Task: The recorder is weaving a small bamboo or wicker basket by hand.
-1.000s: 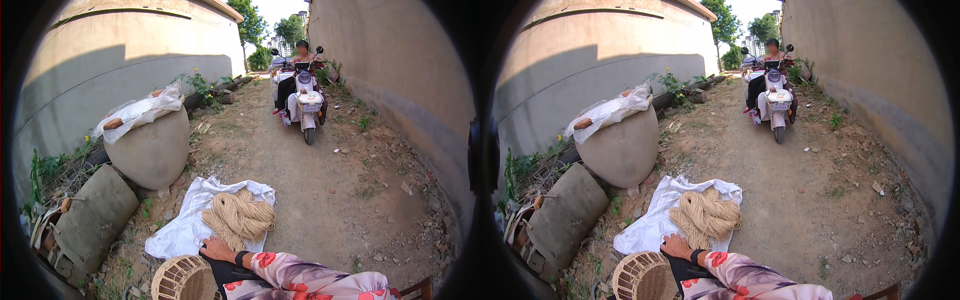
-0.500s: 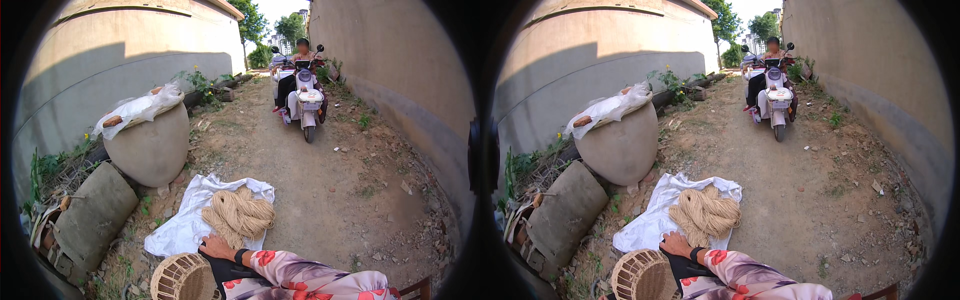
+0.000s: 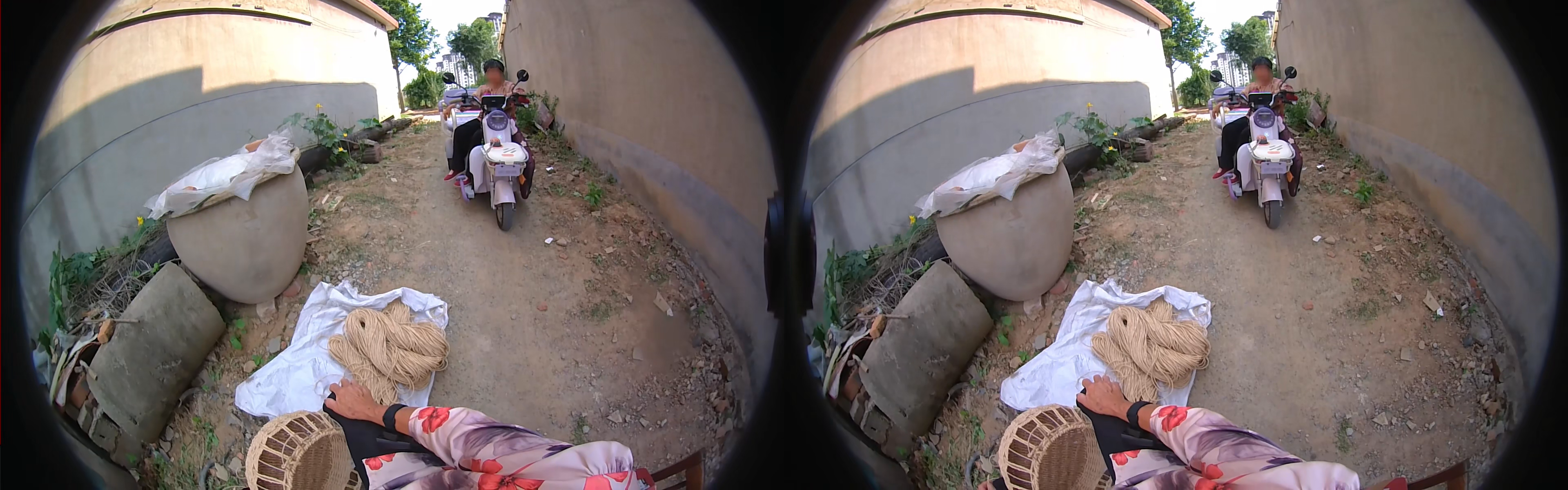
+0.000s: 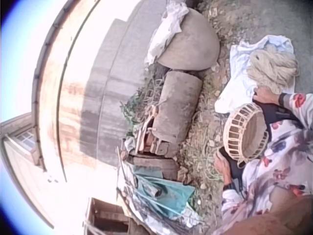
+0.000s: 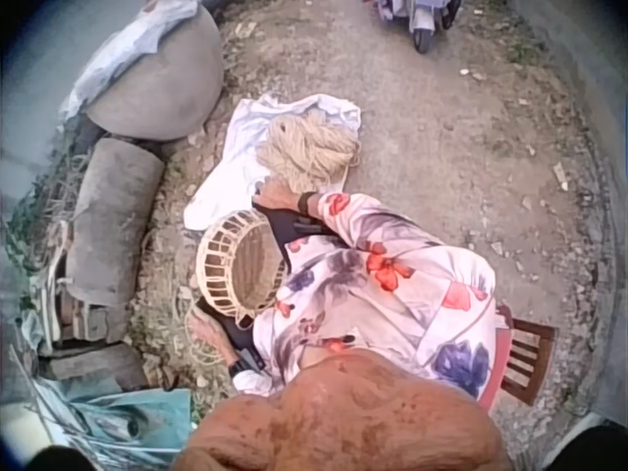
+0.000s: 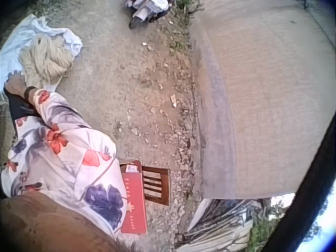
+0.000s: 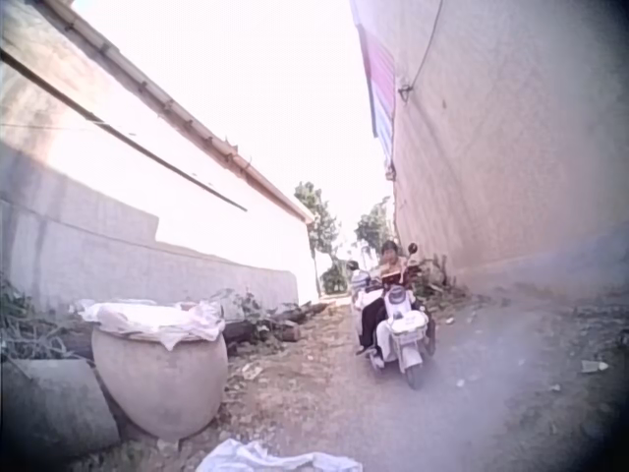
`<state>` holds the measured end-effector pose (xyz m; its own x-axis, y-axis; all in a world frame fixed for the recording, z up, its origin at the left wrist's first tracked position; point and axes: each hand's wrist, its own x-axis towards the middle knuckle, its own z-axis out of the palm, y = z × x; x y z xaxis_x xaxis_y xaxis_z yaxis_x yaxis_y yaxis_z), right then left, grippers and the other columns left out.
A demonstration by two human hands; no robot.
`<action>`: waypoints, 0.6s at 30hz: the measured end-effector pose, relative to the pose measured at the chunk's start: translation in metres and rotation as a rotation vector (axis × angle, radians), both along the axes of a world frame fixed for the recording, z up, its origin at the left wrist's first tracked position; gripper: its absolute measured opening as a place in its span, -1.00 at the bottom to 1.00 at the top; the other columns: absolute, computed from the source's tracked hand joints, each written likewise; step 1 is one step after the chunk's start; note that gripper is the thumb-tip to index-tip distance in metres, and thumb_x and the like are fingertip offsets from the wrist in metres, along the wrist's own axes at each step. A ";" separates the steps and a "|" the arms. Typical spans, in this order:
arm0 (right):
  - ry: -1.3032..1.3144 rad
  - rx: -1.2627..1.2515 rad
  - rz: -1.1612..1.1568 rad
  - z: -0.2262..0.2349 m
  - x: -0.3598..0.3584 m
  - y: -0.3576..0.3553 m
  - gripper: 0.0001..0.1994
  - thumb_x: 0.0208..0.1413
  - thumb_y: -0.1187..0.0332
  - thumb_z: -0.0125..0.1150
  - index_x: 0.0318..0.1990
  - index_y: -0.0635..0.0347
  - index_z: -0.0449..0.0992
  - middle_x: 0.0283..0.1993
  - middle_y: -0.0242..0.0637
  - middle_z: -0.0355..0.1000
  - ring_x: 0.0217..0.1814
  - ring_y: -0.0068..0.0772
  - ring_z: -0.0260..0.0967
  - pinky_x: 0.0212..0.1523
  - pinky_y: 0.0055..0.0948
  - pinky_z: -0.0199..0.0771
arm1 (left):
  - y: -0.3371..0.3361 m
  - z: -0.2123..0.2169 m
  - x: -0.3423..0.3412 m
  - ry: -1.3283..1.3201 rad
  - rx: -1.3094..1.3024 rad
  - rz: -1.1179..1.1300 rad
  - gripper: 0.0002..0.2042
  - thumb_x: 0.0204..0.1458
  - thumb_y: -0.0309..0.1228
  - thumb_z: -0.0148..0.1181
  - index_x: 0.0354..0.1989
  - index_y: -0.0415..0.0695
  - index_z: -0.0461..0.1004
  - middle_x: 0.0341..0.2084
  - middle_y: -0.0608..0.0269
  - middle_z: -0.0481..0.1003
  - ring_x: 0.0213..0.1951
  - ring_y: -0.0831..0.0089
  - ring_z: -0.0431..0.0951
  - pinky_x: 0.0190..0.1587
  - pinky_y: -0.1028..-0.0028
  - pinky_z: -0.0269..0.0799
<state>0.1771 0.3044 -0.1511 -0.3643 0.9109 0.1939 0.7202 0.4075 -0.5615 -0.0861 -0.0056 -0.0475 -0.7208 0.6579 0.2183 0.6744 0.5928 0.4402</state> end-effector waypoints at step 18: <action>-0.003 0.012 -0.014 0.003 -0.001 -0.002 -0.53 0.10 0.02 0.04 -0.02 0.23 0.51 -0.01 0.23 0.44 0.06 0.28 0.40 0.00 0.21 0.43 | 0.001 -0.004 -0.003 0.066 0.045 -0.022 -0.58 0.31 -0.11 -0.14 0.03 -0.19 0.47 -0.09 -0.21 0.52 -0.05 -0.22 0.47 -0.01 0.01 0.35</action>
